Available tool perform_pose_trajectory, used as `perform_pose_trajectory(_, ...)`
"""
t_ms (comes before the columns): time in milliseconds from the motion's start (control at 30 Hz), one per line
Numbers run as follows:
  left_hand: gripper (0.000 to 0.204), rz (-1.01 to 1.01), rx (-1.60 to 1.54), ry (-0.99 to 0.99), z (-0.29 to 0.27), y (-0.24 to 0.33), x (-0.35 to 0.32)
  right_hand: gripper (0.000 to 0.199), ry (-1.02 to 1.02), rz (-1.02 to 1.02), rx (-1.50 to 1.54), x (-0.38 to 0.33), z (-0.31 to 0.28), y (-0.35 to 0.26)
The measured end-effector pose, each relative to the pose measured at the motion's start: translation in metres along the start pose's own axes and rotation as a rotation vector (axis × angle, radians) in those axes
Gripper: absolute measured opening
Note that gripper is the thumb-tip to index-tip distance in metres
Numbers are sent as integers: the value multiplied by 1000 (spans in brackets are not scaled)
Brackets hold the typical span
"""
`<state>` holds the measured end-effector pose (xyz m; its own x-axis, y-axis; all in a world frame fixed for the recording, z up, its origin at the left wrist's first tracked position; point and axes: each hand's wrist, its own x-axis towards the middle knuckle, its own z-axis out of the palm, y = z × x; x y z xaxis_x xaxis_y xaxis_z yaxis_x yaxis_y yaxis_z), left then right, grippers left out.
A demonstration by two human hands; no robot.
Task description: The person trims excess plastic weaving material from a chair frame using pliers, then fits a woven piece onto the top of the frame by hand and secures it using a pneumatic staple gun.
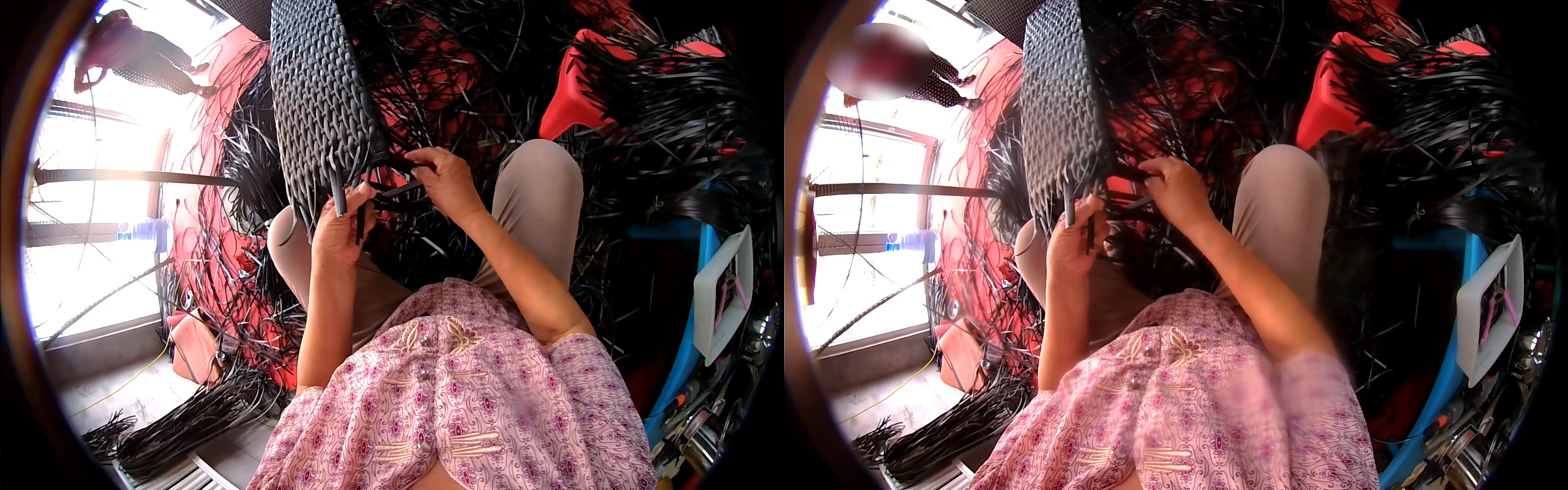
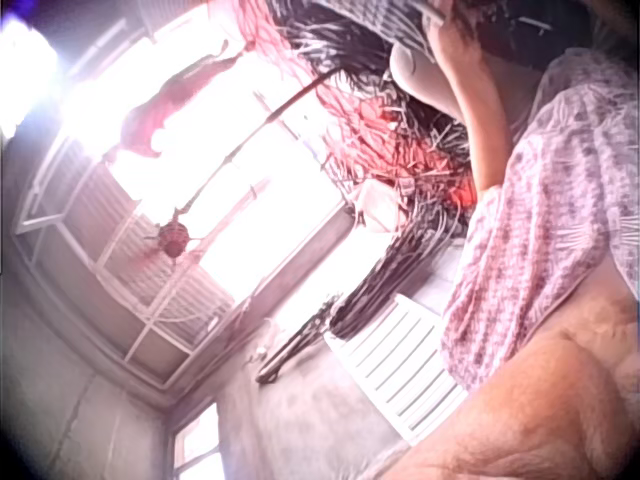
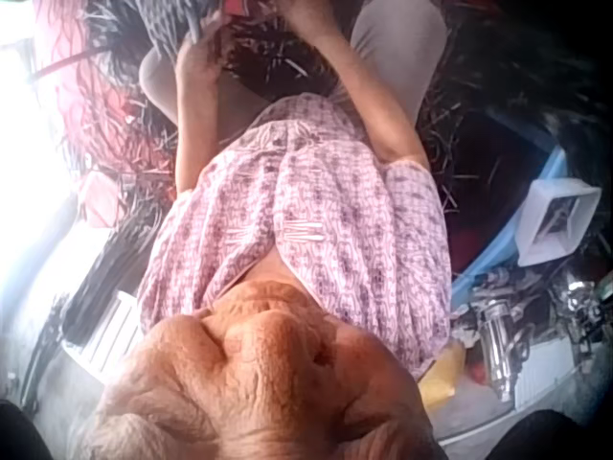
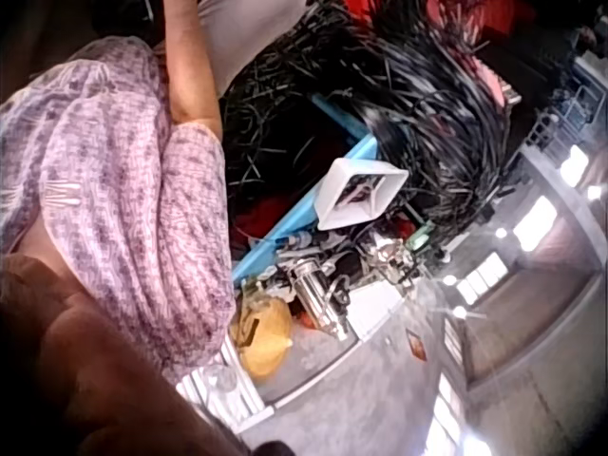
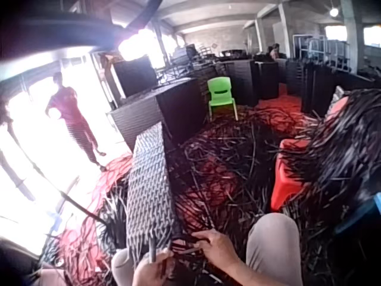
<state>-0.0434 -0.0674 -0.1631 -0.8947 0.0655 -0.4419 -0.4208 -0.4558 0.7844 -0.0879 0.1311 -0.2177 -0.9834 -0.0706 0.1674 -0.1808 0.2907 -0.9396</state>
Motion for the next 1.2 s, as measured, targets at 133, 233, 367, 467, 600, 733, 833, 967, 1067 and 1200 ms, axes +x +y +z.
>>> perform_pose_trajectory(133, 16, 9, -3, 19, -1, -2, 0, 26, -124, 306, 284, -3, -13, -7)
perform_pose_trajectory(233, 16, 1, -22, -10, -1, 0, -1, 22, -216, 517, 576, -5, -22, -25)
perform_pose_trajectory(367, 15, 13, -2, 3, 2, 0, -1, 18, -285, 551, 714, -7, -27, -42)
perform_pose_trajectory(467, 15, 16, 2, 9, 2, -1, -1, 16, -285, 623, 833, -11, -27, -56)
perform_pose_trajectory(600, 16, 20, -20, 10, 4, -4, 0, 18, -325, 655, 1021, -10, -26, -73)
perform_pose_trajectory(733, 16, 11, -39, 39, 4, -6, 2, 21, -337, 673, 1000, -10, -25, -60)
perform_pose_trajectory(833, 16, 23, -20, 8, 2, -7, 2, 27, -232, 586, 688, -8, -24, -59)
perform_pose_trajectory(967, 16, 17, 3, 51, 5, -7, 2, 35, -100, 414, 462, 12, -14, -53)
perform_pose_trajectory(1067, 17, 9, 18, 101, 13, -4, -4, 34, -114, 293, 370, 23, -6, -39)
perform_pose_trajectory(1200, 18, 18, 27, 81, 7, -7, 0, 22, -145, 535, 569, 25, -14, -54)
